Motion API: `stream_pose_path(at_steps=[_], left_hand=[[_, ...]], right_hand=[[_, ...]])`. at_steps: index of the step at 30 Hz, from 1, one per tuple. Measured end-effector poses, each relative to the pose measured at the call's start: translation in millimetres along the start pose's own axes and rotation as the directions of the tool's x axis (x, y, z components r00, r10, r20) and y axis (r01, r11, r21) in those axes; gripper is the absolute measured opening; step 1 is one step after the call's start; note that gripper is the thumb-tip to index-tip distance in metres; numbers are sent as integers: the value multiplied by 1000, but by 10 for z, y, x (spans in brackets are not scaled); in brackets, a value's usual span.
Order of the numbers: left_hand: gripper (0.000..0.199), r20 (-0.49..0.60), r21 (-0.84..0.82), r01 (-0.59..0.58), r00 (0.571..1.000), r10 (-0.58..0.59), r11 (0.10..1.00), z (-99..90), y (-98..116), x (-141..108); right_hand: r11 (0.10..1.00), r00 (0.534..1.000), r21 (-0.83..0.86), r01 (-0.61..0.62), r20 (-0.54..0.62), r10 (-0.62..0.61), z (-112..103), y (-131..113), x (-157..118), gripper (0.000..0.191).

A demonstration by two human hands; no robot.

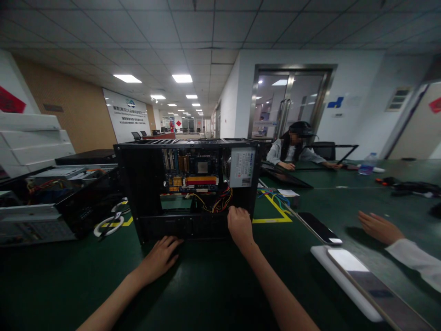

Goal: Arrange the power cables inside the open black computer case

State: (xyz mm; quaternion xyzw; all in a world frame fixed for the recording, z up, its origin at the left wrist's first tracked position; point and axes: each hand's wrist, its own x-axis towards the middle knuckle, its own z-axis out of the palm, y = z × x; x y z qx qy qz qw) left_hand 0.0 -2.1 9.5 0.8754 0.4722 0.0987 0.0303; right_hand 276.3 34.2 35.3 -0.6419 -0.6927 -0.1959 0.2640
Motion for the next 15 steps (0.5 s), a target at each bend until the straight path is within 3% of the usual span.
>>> stream_pose_path(at_steps=[8, 15], left_hand=[[40, 9, 0, 9, 1000, -9, 1000, 17, -13, -4], [40, 19, 13, 5, 1000, -5, 1000, -21, 19, 1]], right_hand=[[1000, 987, 22, -6, 159, 3, -170, -78, 172, 20], [968, 932, 248, 42, 339, -127, -108, -307, 526, 21]])
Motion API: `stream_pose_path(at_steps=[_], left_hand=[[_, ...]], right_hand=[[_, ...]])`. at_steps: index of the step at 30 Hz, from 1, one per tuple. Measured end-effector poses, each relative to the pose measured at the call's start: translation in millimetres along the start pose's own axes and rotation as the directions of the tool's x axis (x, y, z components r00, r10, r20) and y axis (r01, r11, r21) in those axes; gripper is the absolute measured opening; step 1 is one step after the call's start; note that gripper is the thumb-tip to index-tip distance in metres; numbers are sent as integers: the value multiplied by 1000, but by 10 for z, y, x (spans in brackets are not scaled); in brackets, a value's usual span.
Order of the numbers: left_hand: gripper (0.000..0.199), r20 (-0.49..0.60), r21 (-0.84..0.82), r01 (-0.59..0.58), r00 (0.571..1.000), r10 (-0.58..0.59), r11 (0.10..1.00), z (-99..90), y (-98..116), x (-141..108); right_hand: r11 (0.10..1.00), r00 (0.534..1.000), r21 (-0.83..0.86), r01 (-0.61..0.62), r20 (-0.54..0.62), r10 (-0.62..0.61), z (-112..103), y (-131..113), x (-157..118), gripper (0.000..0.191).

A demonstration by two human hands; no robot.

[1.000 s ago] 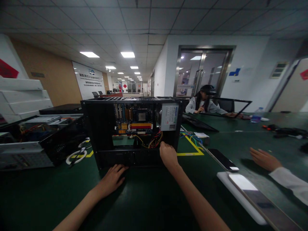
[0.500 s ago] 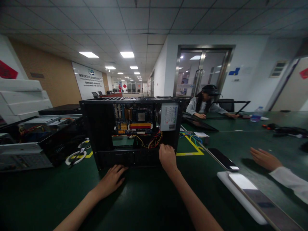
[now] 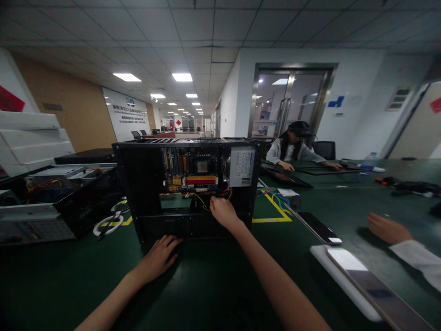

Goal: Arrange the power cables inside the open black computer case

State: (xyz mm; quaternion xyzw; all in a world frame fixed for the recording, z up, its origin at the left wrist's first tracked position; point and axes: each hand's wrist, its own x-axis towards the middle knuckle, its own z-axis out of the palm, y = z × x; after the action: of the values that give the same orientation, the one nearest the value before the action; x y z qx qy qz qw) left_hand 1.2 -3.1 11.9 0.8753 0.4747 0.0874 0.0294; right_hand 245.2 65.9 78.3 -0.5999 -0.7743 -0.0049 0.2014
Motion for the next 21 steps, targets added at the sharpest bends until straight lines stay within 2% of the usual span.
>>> stream_pose_path(at_steps=[4, 8, 10, 13, 16, 21], left_hand=[[41, -25, 6, -8, 1000, 8, 1000, 53, -31, 1], [39, -22, 8, -8, 1000, 8, 1000, 56, -31, -2], [39, -21, 9, -16, 1000, 16, 1000, 39, -23, -2], [39, -22, 10, -13, 1000, 13, 1000, 33, -26, 0], [40, -16, 7, -14, 1000, 14, 1000, 57, -43, 4], [41, -12, 22, -9, 1000, 9, 1000, 76, -48, 7]], right_hand=[[986, 990, 145, 88, 99, -103, 104, -68, 284, 18], [956, 959, 249, 153, 198, -205, 222, -160, 535, 12], [954, 940, 267, 138, 267, -211, 280, -216, 635, 9], [960, 915, 275, 44, 375, -150, 352, -295, 744, 6], [974, 868, 226, 2, 483, -114, 414, -343, 805, 7], [989, 734, 119, 89, 663, -146, 501, -336, 824, 27]])
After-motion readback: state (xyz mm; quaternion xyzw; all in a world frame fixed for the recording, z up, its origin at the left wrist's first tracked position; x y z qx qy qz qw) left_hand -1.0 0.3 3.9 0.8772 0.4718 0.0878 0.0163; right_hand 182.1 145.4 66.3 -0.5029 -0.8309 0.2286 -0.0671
